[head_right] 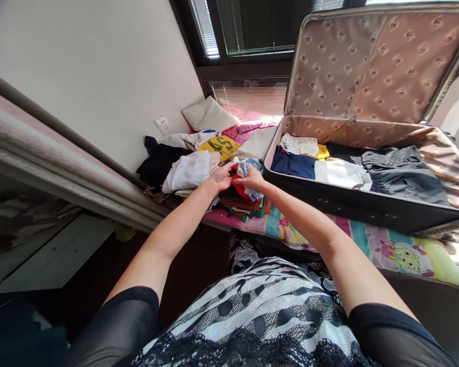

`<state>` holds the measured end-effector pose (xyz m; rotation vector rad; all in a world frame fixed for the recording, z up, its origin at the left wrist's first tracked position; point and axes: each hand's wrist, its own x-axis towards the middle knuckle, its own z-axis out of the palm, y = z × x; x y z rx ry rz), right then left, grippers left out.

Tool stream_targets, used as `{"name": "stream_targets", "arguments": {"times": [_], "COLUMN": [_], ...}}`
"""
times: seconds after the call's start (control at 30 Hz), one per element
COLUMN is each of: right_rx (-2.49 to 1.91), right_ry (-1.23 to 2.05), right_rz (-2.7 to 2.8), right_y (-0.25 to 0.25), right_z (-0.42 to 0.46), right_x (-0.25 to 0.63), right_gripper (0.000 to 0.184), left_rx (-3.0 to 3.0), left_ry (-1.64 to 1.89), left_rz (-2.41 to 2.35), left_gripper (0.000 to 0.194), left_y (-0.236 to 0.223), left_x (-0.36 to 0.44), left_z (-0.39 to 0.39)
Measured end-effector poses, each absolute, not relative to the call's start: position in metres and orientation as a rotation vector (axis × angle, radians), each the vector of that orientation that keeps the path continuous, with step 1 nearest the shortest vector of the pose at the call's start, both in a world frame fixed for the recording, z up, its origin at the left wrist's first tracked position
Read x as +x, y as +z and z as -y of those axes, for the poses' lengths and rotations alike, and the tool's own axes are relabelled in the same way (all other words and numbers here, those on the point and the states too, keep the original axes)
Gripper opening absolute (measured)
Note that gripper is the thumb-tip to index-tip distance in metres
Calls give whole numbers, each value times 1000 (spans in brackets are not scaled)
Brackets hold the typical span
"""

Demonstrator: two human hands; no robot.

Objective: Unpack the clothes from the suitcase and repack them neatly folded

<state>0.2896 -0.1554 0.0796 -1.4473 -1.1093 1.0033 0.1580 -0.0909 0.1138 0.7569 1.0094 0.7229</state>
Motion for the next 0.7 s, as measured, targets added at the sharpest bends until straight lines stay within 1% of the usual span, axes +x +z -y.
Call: {"name": "stream_targets", "arguments": {"times": [0.13,0.23,0.37,0.4,0.47,0.57,0.7], "right_rx": [-1323,-1264,-1269,-1274,-1279,-1299,-1277], "right_ry": [1133,1251,1265,1255,1232,1190,1180], "right_rz": [1009,882,800,793,779,767,715], "right_y": [79,82,84,84,83,80,75], "right_z": [158,158,158,158,158,158,158], "right_x": [288,289,289,289,289,289,293], "right_gripper": [56,51,45,43,41,39,38], "left_rx": [862,947,1053,1076,1117,1166,1333], "left_ry": [694,609,547,539,547,657,745], "left_rz": [-1085,-1191,-1201,-1185,-1164,-1241,-1457], "left_gripper": [14,15,6,8,19,34,39], "left_y": [111,108,104,102,97,83,64], "left_x": [145,135,126,125,125,121,97], "left_z": [87,85,87,87,87,85,87]}}
